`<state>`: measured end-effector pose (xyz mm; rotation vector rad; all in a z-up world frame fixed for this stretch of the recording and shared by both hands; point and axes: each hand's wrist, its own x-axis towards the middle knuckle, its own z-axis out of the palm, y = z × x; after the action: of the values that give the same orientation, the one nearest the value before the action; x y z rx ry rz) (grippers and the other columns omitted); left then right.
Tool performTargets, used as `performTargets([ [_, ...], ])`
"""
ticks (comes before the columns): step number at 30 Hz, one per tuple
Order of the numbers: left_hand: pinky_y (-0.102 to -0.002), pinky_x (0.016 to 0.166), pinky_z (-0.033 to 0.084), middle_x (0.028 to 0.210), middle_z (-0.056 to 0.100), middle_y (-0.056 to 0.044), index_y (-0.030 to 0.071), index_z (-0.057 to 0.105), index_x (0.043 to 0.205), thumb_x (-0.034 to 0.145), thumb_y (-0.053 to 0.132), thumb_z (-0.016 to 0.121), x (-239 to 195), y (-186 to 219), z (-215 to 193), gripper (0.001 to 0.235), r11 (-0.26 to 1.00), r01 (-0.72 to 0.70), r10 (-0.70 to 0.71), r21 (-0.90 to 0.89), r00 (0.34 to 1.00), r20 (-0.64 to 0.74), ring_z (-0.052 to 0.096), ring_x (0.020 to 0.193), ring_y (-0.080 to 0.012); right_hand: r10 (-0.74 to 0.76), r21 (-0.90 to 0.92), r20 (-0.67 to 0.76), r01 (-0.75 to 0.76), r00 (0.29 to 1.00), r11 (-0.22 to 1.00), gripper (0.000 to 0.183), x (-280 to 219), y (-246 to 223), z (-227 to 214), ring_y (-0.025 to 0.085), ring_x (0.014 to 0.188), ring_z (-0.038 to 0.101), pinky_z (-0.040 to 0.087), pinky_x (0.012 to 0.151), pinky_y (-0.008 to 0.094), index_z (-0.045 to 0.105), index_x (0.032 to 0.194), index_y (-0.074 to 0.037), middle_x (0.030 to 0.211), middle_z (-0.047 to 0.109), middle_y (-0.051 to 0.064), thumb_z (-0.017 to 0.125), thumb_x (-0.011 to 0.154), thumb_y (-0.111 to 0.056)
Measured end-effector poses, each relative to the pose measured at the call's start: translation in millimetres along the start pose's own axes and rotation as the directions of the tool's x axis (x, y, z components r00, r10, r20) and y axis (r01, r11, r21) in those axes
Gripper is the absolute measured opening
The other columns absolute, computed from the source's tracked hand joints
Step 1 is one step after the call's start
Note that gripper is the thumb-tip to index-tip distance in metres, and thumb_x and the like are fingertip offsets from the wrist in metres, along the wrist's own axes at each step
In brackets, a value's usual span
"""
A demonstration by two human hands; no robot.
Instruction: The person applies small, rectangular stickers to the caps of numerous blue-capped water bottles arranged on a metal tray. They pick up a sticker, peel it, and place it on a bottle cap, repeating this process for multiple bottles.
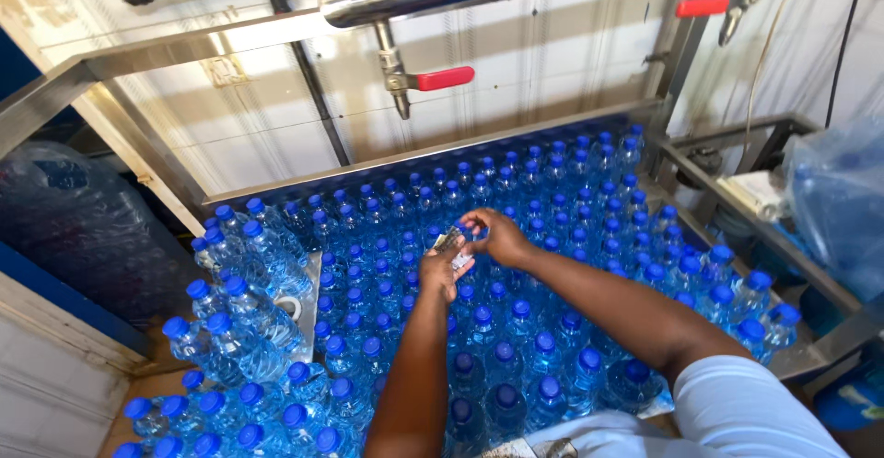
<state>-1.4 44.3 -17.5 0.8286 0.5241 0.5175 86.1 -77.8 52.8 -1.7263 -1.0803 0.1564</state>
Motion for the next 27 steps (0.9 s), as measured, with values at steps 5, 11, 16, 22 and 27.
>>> performTargets([
  [5,-0.061,0.091,0.067,0.103,0.086,-0.012,0.006,0.078,0.122,0.085,0.006,0.097,-2.0,-2.4,9.2,0.041,1.0,0.021,-0.021,0.007,0.999,0.028,0.086,0.091,-0.0311,0.113,-0.137,0.019,-0.11,0.993,0.984,0.038,3.9,10.8,4.4,0.018,0.077,0.074,0.059,0.072,0.032,0.083,0.112,-0.016,0.087,0.08,0.003,0.098,0.078,-0.009],
  [11,-0.055,0.091,0.068,0.108,0.086,-0.013,0.004,0.077,0.127,0.088,0.002,0.092,-1.0,-1.4,4.1,0.042,0.998,0.005,-0.007,0.06,0.999,0.033,0.086,0.094,-0.0304,0.187,-0.049,-0.024,-0.188,0.982,0.981,0.028,-6.6,5.9,-0.9,0.017,0.069,0.074,0.056,0.061,0.029,0.084,0.111,-0.013,0.078,0.08,0.007,0.091,0.085,-0.005],
  [16,-0.055,0.094,0.066,0.109,0.085,-0.013,0.003,0.077,0.128,0.086,0.003,0.094,0.9,-4.1,9.0,0.045,0.996,-0.043,0.038,0.08,0.997,0.061,0.086,0.095,-0.0313,0.248,0.065,-0.052,-0.244,0.967,0.968,0.016,-5.0,8.0,-4.1,0.012,0.064,0.072,0.053,0.054,0.026,0.079,0.099,-0.012,0.077,0.081,0.006,0.088,0.088,-0.006],
  [22,-0.051,0.089,0.069,0.106,0.087,-0.01,0.007,0.082,0.119,0.087,0.0,0.09,8.3,-3.0,3.0,0.034,0.996,-0.059,0.056,0.07,0.998,0.038,0.086,0.093,-0.0314,0.274,0.371,0.132,-0.304,0.953,0.877,0.015,-6.0,12.4,-5.3,0.009,0.071,0.074,0.055,0.055,0.018,0.08,0.099,-0.008,0.082,0.082,0.005,0.089,0.087,-0.01],
  [27,-0.05,0.08,0.07,0.095,0.085,-0.012,0.005,0.083,0.112,0.088,0.001,0.087,14.1,-14.3,1.0,0.025,0.994,-0.029,0.029,0.109,1.0,-0.004,0.085,0.082,-0.0325,0.171,0.431,0.105,-0.2,0.98,0.88,0.016,-4.5,20.5,-7.4,0.007,0.079,0.067,0.05,0.068,0.02,0.085,0.101,-0.007,0.086,0.077,0.0,0.09,0.086,-0.007],
])
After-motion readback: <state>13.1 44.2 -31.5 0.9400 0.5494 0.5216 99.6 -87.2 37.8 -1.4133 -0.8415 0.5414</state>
